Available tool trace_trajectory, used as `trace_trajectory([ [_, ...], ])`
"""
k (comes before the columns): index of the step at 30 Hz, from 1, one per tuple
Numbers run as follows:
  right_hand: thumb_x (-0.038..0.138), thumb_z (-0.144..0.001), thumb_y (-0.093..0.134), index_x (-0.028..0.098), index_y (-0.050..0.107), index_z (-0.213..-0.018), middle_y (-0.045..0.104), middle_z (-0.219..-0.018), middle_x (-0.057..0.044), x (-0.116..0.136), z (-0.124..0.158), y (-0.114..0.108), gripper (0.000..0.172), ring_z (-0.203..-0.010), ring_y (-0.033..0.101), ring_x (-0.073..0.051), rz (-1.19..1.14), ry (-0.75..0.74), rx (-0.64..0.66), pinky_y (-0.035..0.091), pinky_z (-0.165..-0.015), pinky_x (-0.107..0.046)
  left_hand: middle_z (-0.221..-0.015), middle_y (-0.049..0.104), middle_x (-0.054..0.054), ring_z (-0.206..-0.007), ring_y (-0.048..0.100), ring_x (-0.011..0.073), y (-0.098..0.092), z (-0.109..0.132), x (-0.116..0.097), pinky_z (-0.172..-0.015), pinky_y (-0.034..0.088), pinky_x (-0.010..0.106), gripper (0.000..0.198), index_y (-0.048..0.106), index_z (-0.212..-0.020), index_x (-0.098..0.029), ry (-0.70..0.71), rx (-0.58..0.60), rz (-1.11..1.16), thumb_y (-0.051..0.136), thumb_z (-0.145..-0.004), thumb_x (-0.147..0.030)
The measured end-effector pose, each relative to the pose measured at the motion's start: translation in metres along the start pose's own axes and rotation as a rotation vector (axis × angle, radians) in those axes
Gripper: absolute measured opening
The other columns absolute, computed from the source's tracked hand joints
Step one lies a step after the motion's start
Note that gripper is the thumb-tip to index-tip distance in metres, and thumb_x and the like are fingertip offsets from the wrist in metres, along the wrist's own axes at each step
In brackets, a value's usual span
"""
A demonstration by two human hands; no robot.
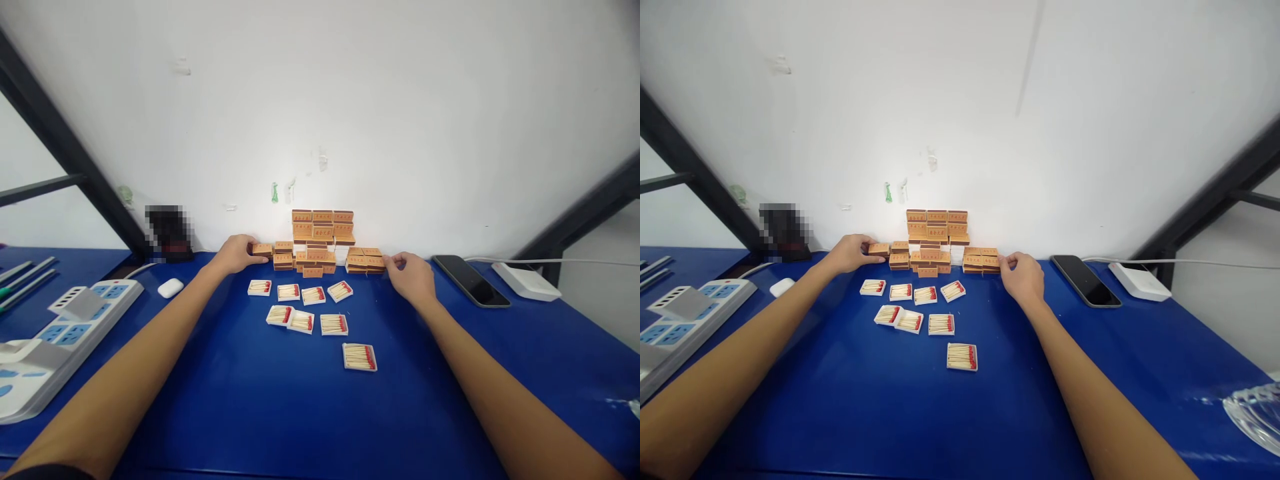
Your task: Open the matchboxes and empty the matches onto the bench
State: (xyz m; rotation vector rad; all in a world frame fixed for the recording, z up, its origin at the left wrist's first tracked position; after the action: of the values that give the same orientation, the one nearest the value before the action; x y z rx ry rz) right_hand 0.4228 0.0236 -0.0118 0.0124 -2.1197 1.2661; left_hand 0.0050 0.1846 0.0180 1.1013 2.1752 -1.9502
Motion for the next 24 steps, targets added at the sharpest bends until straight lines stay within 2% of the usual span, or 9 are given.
trace_trajectory([
  [4, 0.044, -0.094, 0.059, 0.021, 0.068, -0.08, 0.074, -0.086, -0.011, 0.015, 0.005, -0.019, 0.029, -0.079, 0.065, -0.027, -0.052, -0.06, -0.138, 0.046, -0.076, -0.039, -0.091, 0.077, 0.01, -0.082, 0.068, 0.0279, -0.026, 0.032, -0.009, -0.075, 0.05, 0.037, 0.051, 0.077, -0.094, -0.016, -0.048, -0.11, 0.001, 0.084, -0.07, -0.061],
  [6, 0.044, -0.093, 0.06, 0.021, 0.067, -0.081, 0.072, -0.084, -0.01, 0.037, 0.02, -0.029, 0.027, -0.074, 0.063, -0.024, -0.158, -0.163, -0.189, 0.047, -0.076, -0.039, -0.094, 0.077, 0.009, -0.082, 0.068, 0.0262, -0.032, 0.058, -0.026, -0.075, 0.051, 0.036, 0.053, 0.079, -0.099, -0.017, -0.034, -0.145, 0.034, 0.084, -0.073, -0.063],
  [7, 0.044, -0.094, 0.06, 0.021, 0.067, -0.083, 0.072, -0.085, -0.009, 0.052, 0.032, -0.031, 0.027, -0.073, 0.062, -0.023, -0.241, -0.225, -0.168, 0.048, -0.075, -0.038, -0.096, 0.078, 0.008, -0.082, 0.068, 0.0252, -0.031, 0.07, -0.038, -0.075, 0.052, 0.036, 0.053, 0.079, -0.102, -0.018, -0.011, -0.133, 0.062, 0.084, -0.074, -0.063],
  [8, 0.046, -0.094, 0.061, 0.021, 0.068, -0.085, 0.072, -0.084, -0.008, 0.069, 0.046, -0.029, 0.028, -0.071, 0.062, -0.022, -0.347, -0.286, -0.097, 0.048, -0.073, -0.037, -0.097, 0.077, 0.008, -0.081, 0.068, 0.0242, -0.026, 0.082, -0.052, -0.074, 0.052, 0.035, 0.053, 0.08, -0.102, -0.019, 0.021, -0.102, 0.097, 0.085, -0.074, -0.063],
  [10, 0.051, -0.096, 0.062, 0.021, 0.07, -0.098, 0.073, -0.091, -0.007, 0.103, 0.081, -0.015, 0.031, -0.077, 0.065, -0.021, -0.556, -0.377, 0.176, 0.05, -0.068, -0.034, -0.096, 0.076, 0.006, -0.08, 0.067, 0.0225, -0.015, 0.102, -0.084, -0.073, 0.051, 0.034, 0.048, 0.081, -0.102, -0.021, 0.104, -0.057, 0.154, 0.084, -0.077, -0.062],
  [12, 0.051, -0.095, 0.067, 0.022, 0.068, -0.117, 0.072, -0.101, -0.007, 0.129, 0.115, -0.004, 0.037, -0.078, 0.066, -0.02, -0.633, -0.429, 0.379, 0.05, -0.065, -0.032, -0.094, 0.074, 0.005, -0.081, 0.066, 0.0216, -0.002, 0.114, -0.116, -0.072, 0.05, 0.033, 0.041, 0.081, -0.1, -0.021, 0.183, -0.017, 0.179, 0.087, -0.079, -0.055],
  [15, 0.044, -0.091, 0.075, 0.023, 0.063, -0.133, 0.067, -0.107, -0.006, 0.146, 0.141, 0.0, 0.048, -0.073, 0.06, -0.016, -0.585, -0.531, 0.442, 0.049, -0.066, -0.033, -0.093, 0.072, 0.004, -0.082, 0.066, 0.0198, 0.015, 0.124, -0.149, -0.073, 0.049, 0.031, 0.025, 0.08, -0.103, -0.022, 0.276, 0.024, 0.209, 0.085, -0.084, -0.038],
  [19, 0.046, -0.085, 0.084, 0.025, 0.073, -0.112, 0.056, -0.085, 0.001, 0.142, 0.136, 0.001, 0.036, -0.069, 0.051, -0.015, -0.447, -0.642, 0.514, 0.044, -0.064, -0.031, -0.092, 0.072, 0.004, -0.082, 0.064, 0.0213, 0.028, 0.132, -0.157, -0.075, 0.049, 0.034, 0.032, 0.079, -0.099, -0.021, 0.308, 0.074, 0.169, 0.087, -0.083, -0.047],
  [24, 0.046, -0.082, 0.088, 0.025, 0.073, -0.106, 0.058, -0.09, 0.001, 0.134, 0.124, -0.003, 0.035, -0.069, 0.047, -0.013, -0.482, -0.653, 0.633, 0.043, -0.064, -0.03, -0.104, 0.073, 0.006, -0.093, 0.065, 0.0261, 0.033, 0.148, -0.148, -0.079, 0.052, 0.038, 0.057, 0.071, -0.126, -0.023, 0.345, 0.167, 0.104, 0.09, -0.079, -0.049],
])
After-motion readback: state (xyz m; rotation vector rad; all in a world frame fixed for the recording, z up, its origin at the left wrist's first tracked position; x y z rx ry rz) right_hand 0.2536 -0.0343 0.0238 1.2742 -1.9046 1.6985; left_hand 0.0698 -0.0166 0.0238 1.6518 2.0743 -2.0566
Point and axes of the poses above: each hand's wrist, its own z-axis away from the middle knuckle, its own y-axis out of the palm, x = y × z, the point moved 7 cm from there along -z, towards the middle knuckle
